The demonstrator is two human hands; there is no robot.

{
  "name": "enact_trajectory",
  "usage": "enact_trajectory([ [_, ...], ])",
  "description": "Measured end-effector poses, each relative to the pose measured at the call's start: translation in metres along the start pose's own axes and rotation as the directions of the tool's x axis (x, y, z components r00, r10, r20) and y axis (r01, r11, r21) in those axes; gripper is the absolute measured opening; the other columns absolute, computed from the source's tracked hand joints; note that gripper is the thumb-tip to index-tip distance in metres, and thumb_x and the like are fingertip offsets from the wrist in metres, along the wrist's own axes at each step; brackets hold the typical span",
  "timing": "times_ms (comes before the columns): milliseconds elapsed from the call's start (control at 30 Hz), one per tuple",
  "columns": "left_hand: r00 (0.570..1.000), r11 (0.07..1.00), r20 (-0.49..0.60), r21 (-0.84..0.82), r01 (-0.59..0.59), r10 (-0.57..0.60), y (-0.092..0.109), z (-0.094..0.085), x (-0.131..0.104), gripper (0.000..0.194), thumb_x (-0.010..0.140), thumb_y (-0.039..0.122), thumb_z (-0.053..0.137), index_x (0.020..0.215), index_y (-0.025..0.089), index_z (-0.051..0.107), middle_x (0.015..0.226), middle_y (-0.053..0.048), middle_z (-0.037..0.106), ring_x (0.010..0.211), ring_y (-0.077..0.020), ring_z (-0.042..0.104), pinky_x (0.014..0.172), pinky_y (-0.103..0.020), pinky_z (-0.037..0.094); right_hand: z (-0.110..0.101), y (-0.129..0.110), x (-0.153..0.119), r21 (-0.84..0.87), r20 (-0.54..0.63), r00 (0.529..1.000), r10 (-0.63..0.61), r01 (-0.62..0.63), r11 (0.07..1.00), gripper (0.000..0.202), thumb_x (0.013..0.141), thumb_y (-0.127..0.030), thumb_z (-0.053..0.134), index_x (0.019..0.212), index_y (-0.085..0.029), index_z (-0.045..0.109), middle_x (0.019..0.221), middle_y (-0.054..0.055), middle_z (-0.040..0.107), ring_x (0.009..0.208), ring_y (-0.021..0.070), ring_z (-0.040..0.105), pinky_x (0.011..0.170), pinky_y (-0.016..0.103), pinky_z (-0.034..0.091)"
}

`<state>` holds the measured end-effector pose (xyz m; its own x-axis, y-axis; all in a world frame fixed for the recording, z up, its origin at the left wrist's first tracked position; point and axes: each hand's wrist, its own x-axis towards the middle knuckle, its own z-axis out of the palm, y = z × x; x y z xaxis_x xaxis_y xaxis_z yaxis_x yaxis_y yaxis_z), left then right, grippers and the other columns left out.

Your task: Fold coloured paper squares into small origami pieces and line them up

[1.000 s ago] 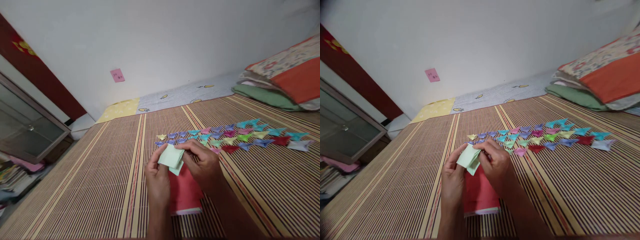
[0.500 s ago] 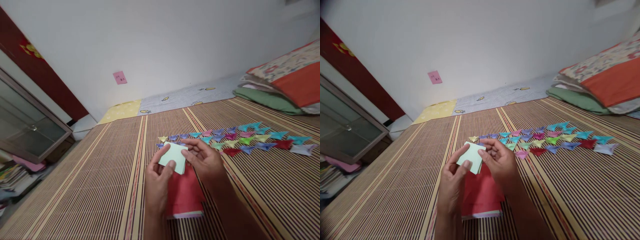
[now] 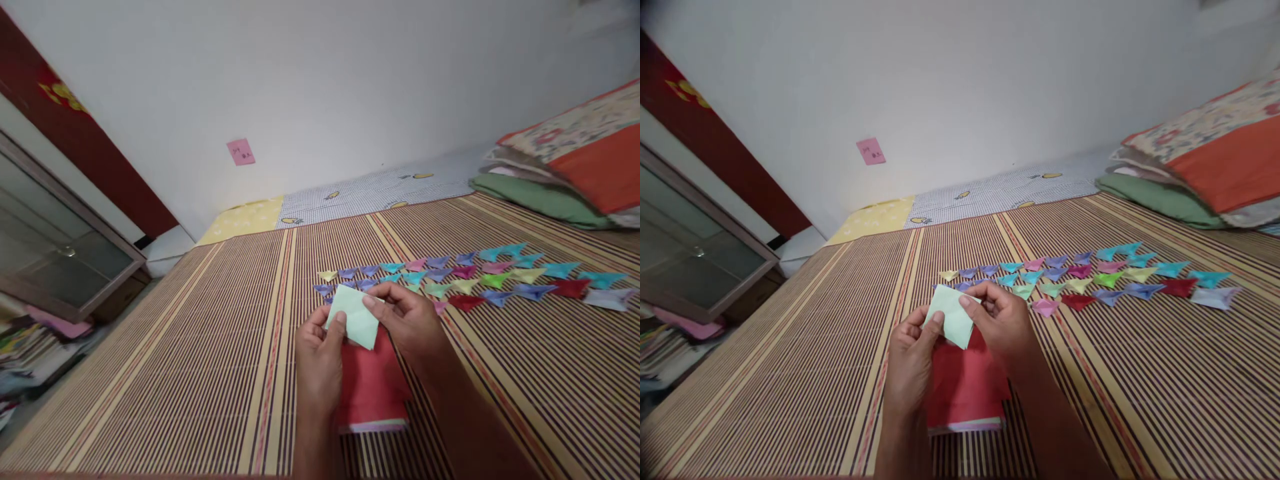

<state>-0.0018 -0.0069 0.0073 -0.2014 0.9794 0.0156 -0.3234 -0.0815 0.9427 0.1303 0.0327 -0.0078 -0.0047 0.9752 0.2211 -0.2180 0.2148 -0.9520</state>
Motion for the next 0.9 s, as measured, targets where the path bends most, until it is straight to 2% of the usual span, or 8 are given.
enact_trajectory([
  [133,1.000,1.000,0.005,0.008,-0.008,0.008,0.001,0.002,-0.001,0.028,0.079,0.037,0.083,0.092,0.013,0.076,0.078,-0.005,0.078,0.066,-0.0161,0.070,0.064,-0.025,0.054,0.000,-0.003,-0.001,0.003,0.070,0.997,0.034,-0.034,0.999,0.028,0.078,-0.043,0.083,0.078,-0.019,0.068,0.066,-0.002,0.066,0.059,0.0153,0.061,0.057,0.027,0.051],
  [200,1.000,1.000,-0.003,0.016,-0.002,0.002,0.000,0.002,-0.001,0.029,0.075,0.036,0.087,0.090,0.013,0.077,0.076,-0.005,0.077,0.063,-0.0157,0.069,0.063,-0.025,0.054,-0.002,-0.003,0.000,-0.016,0.053,0.998,0.027,-0.026,1.000,0.030,0.083,-0.047,0.079,0.080,-0.019,0.070,0.071,0.000,0.068,0.063,0.0167,0.063,0.060,0.028,0.052],
  [300,0.999,1.000,-0.041,-0.023,0.020,-0.021,-0.002,0.001,0.000,0.029,0.073,0.035,0.088,0.089,0.013,0.078,0.076,-0.005,0.078,0.064,-0.0160,0.070,0.065,-0.025,0.055,-0.004,-0.003,0.001,0.021,-0.020,1.000,-0.018,0.018,1.000,0.037,0.096,-0.055,0.061,0.102,-0.021,0.075,0.097,0.007,0.076,0.090,0.0219,0.071,0.075,0.031,0.056],
  [400,0.997,0.994,-0.063,-0.100,0.037,-0.043,-0.006,0.003,0.001,0.029,0.075,0.034,0.087,0.092,0.013,0.079,0.080,-0.007,0.080,0.067,-0.0177,0.073,0.067,-0.027,0.055,-0.002,-0.005,-0.001,0.088,0.014,1.000,-0.010,0.009,0.996,0.044,0.100,-0.057,0.051,0.119,-0.023,0.072,0.115,0.010,0.074,0.109,0.0244,0.069,0.089,0.036,0.056],
  [467,0.996,0.990,-0.068,-0.137,0.042,-0.051,-0.008,0.006,0.000,0.030,0.075,0.034,0.087,0.094,0.013,0.079,0.081,-0.007,0.081,0.067,-0.0184,0.073,0.067,-0.028,0.056,0.002,-0.007,-0.004,0.091,0.078,0.996,0.041,-0.048,0.995,0.046,0.100,-0.058,0.052,0.121,-0.022,0.071,0.114,0.010,0.075,0.103,0.0242,0.071,0.088,0.036,0.056],
  [600,0.996,0.987,-0.079,-0.155,0.037,-0.050,-0.012,0.011,-0.002,0.028,0.072,0.032,0.089,0.089,0.012,0.078,0.078,-0.006,0.080,0.066,-0.0184,0.074,0.067,-0.028,0.057,0.008,-0.011,-0.008,0.038,0.169,0.977,0.132,-0.140,0.989,0.041,0.099,-0.055,0.056,0.122,-0.022,0.067,0.092,0.005,0.075,0.074,0.0195,0.069,0.065,0.029,0.054],
  [767,0.991,0.988,-0.127,-0.152,0.017,-0.037,-0.014,0.007,-0.001,0.028,0.075,0.033,0.088,0.090,0.013,0.076,0.076,-0.005,0.078,0.063,-0.0165,0.072,0.065,-0.027,0.057,0.007,-0.010,-0.005,0.014,0.113,0.993,0.044,-0.046,0.999,0.030,0.087,-0.047,0.074,0.079,-0.020,0.064,0.068,-0.002,0.061,0.062,0.0148,0.057,0.059,0.025,0.047],
  [900,0.994,0.984,-0.106,-0.175,-0.031,0.012,-0.012,0.002,0.001,0.031,0.087,0.044,0.077,0.085,0.014,0.074,0.077,-0.005,0.077,0.066,-0.0151,0.071,0.067,-0.025,0.056,0.005,-0.008,-0.004,0.014,0.060,0.996,0.061,-0.062,0.998,0.029,0.087,-0.044,0.073,0.077,-0.018,0.064,0.062,-0.004,0.053,0.056,0.0117,0.047,0.053,0.023,0.039],
])
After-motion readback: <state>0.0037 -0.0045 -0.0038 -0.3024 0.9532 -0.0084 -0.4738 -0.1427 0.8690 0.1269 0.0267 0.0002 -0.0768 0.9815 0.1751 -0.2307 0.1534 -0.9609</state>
